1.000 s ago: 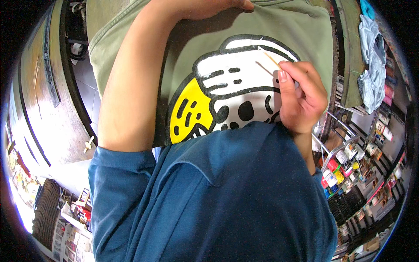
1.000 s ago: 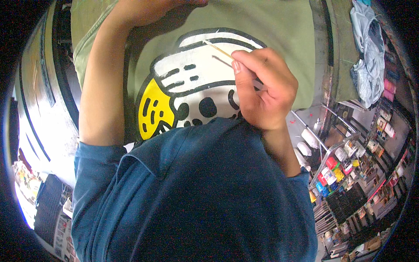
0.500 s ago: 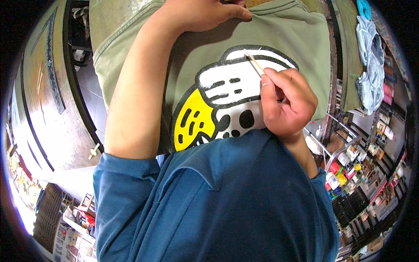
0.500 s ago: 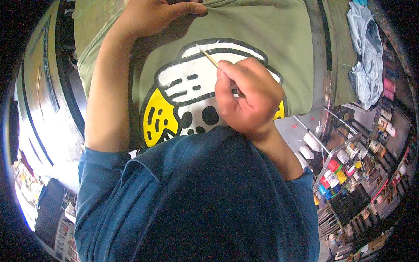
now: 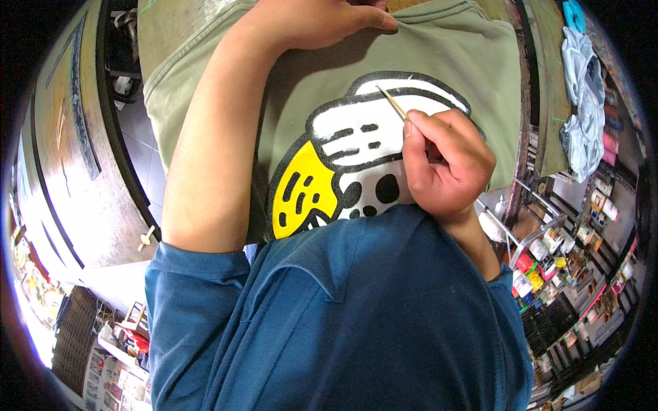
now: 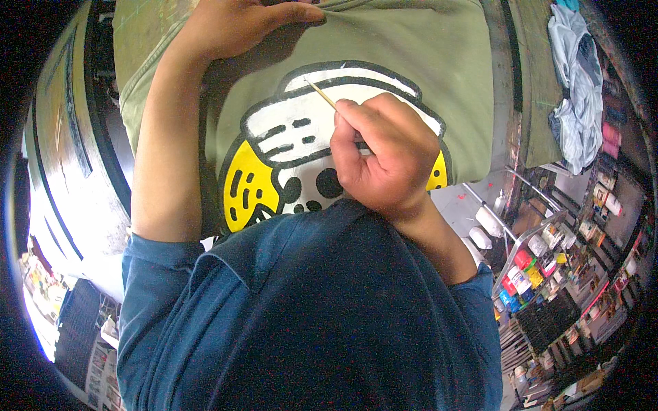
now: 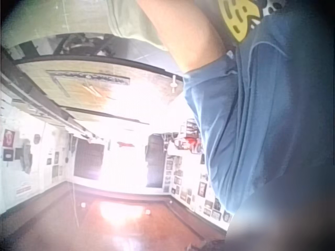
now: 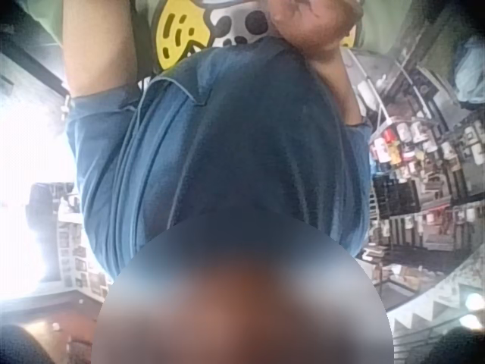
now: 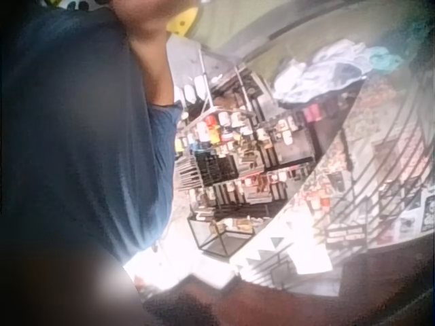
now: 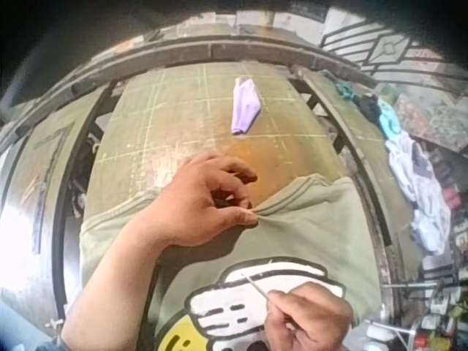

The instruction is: The person uses a small stick to apply white paint to a cartoon character design on a green t-shirt. They repeatedly dip the stick into a container of white paint and carefully fill in the design areas.

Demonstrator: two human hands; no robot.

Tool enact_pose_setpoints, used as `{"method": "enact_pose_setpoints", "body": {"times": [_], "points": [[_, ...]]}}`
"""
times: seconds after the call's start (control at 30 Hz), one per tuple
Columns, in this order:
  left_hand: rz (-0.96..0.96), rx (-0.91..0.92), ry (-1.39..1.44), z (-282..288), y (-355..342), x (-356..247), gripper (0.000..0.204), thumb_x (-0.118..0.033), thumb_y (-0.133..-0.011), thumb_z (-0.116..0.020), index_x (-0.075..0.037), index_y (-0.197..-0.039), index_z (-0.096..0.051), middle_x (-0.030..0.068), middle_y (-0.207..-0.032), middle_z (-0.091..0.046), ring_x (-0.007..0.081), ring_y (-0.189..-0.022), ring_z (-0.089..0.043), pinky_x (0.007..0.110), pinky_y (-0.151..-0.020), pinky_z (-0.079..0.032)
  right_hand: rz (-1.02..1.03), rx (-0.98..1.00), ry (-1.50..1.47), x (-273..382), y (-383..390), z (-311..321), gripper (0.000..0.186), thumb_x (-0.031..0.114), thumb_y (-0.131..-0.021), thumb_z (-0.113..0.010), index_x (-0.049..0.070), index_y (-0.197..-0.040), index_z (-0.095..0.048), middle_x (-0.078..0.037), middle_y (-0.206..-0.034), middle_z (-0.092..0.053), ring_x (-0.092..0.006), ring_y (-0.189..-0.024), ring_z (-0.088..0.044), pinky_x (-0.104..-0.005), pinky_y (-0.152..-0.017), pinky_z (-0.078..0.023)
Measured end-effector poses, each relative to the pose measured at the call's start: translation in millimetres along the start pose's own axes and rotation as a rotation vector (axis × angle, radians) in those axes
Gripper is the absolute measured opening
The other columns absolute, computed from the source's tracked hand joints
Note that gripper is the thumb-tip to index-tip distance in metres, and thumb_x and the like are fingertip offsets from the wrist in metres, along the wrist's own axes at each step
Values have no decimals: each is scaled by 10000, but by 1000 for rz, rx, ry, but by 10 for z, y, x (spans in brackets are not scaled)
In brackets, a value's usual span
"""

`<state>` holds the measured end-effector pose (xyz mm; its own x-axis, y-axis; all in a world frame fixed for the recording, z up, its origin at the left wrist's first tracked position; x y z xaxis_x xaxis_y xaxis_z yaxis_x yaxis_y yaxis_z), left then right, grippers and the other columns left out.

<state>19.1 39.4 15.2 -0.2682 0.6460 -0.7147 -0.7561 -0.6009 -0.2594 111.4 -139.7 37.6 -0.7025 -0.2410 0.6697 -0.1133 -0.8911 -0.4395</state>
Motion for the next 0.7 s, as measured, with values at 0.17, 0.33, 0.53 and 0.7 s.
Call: {"method": "enact_pose_setpoints", "body": {"times": [0.17,0.33,0.53,0.7], "points": [[-21,-10,-1,11,6,8,232,-254,-778,-837,-60,-872,-754,139,-1252,-664,331,-1225,-531,434,-1068,-375,15,38,2,16,-7,-38,177,-100,-810,-715,-37,-973,-745,-91,-711,-644,-115,-554,-555,-233,-496,-419],[-36,-28,-24,27,32,-55,234,-254,-779,-838,-59,-881,-756,139,-1258,-662,334,-1229,-527,436,-1075,-368,-29,7,-2,-20,-1,-19,174,-34,-773,-719,34,-933,-726,-113,-687,-624,-259,-569,-605,-329,-544,-476],[0,-1,1,0,10,28,240,-261,-785,-837,-61,-892,-759,135,-1261,-662,331,-1230,-526,436,-1074,-366,7,-11,-10,9,-6,2,174,-108,-819,-705,-36,-973,-741,-92,-711,-639,-107,-546,-536,-231,-488,-403],[-14,-12,-39,37,37,-73,235,-262,-792,-832,-62,-896,-762,129,-1255,-663,322,-1226,-528,433,-1071,-369,19,14,1,7,-4,-21,170,-109,-816,-706,-40,-968,-739,-93,-702,-636,-107,-546,-538,-230,-487,-402]]}}
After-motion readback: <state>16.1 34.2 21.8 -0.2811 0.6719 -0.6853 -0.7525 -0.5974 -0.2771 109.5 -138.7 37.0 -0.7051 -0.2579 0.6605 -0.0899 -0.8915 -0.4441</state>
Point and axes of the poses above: each hand's wrist, its own y-axis away from the middle knuckle, its own z-axis out of the back of the hand, x = y × z, the point moved 8 cm from there along -y, towards the middle knuckle
